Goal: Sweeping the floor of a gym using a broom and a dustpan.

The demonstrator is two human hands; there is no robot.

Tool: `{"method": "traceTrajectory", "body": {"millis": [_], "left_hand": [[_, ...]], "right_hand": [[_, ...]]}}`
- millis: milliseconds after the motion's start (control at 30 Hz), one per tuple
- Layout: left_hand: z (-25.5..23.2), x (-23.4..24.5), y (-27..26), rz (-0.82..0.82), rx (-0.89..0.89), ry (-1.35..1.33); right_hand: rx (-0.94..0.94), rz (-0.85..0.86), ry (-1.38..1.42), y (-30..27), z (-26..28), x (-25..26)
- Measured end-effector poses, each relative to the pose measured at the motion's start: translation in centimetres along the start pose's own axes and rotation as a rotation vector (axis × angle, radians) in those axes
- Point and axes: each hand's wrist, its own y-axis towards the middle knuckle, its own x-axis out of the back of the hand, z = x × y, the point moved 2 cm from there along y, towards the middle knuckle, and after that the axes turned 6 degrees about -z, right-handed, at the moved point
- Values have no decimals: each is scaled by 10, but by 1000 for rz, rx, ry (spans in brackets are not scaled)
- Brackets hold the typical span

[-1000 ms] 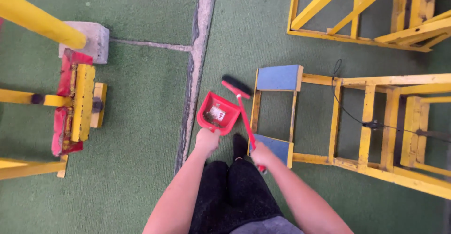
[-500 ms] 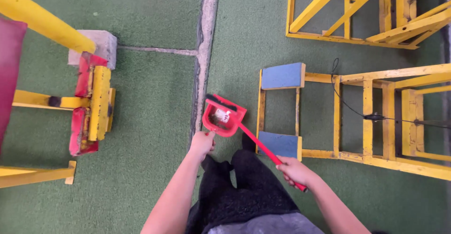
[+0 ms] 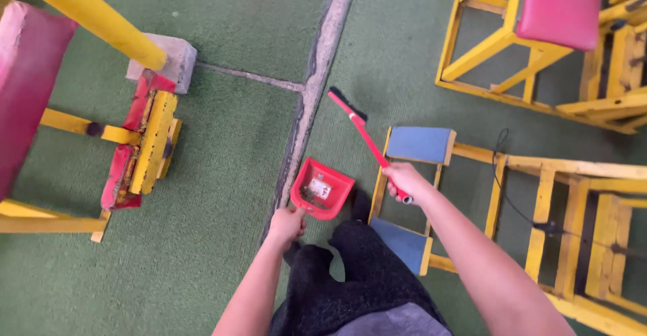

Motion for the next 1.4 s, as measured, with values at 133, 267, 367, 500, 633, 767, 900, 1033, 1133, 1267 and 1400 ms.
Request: {"method": "traceTrajectory", "body": {"millis": [133,267,367,500,633,767,900,1033,1133,1267,1400], "left_hand": [[-26,-27,-16,-62,54,-24],[-46,-53,-18,-142,80,-59],[-58,-68,-17,-180,100,-115],[-69,-84,-16,-195,126,-100],[-72,-86,-15,-198,121,-53],[-72,-86,-2,-219,110,47],[-75,-90,12,-224,55,18],[-90,-90,4,-228,58,5],[-84,-90,-5,-229,86,72],[-61,-92,-3,-226,27,137],[-56,-93,-10,-220,22,196]], "right_hand": [[22,-25,-116,53,62,42],[101,-11,-158,102,104,79],[181,-26,-289,145,113,87],[211,15,-509,207,64,75],[157,57,-800,109,20,33],[106,168,-812,37,-38,38],[28,422,-756,8,-43,69],[-159,381,-639,10,28,117],[-221,314,-475,20,74,140],[-65,205,-466,66,88,129],[71,92,-413,118,50,87]]}}
